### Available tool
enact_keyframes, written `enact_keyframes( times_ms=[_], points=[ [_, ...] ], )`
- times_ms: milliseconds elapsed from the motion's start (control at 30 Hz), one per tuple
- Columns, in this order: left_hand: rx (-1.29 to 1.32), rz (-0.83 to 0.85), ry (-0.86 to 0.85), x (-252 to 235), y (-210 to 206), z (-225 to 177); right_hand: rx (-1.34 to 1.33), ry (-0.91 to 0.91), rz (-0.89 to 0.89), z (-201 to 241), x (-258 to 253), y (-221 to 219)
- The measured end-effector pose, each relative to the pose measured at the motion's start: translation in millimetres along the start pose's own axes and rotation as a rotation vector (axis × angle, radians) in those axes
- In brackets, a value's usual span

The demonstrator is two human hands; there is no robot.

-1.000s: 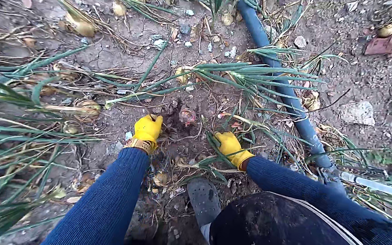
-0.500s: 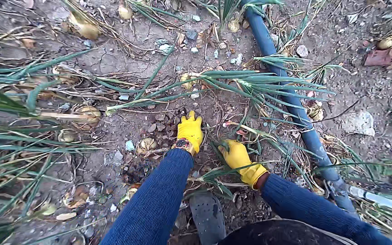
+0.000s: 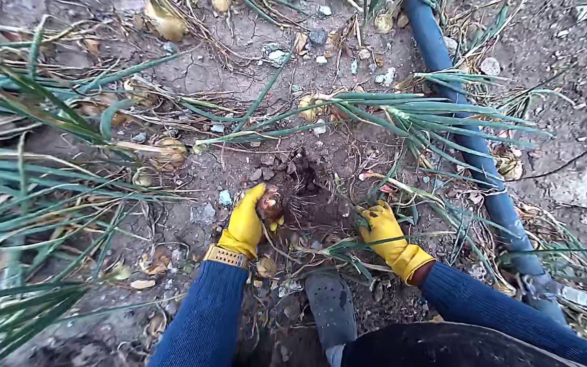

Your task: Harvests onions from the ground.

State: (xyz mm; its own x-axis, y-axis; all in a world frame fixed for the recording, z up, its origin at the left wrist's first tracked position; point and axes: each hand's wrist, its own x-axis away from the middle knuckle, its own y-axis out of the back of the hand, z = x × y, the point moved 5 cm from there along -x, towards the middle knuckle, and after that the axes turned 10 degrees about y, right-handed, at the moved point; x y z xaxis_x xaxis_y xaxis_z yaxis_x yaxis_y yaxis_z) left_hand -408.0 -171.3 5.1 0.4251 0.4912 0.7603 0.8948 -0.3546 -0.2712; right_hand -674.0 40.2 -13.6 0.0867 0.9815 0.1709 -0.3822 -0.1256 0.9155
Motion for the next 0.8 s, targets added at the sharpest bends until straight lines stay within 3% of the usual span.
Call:
enact_keyframes(
  times_ms=[100, 267, 400, 533, 667, 800],
  points=[
    [0.113, 0.037, -0.035, 27, 16, 8, 0.000, -0.011, 0.018, 7, -6, 6],
    [0.518, 0.054, -0.322, 75, 73, -4, 0.018, -0.030, -0.022, 0, -3, 16],
    [0.527, 0.102, -0.382, 105, 95, -6, 0.014, -0.053, -0.034, -3, 6, 25],
    [0.353, 0.284, -0.483, 128, 91, -12, 0.048, -0.063, 0.013, 7, -2, 25],
    [-0.064, 0.214, -0.603, 157, 83, -27, 0.101, -0.093, 0.096, 8, -10, 24],
    [-0.148, 0.202, -0.642, 173, 79, -32, 0.108, -0.116, 0.131, 9, -12, 25]
  ],
)
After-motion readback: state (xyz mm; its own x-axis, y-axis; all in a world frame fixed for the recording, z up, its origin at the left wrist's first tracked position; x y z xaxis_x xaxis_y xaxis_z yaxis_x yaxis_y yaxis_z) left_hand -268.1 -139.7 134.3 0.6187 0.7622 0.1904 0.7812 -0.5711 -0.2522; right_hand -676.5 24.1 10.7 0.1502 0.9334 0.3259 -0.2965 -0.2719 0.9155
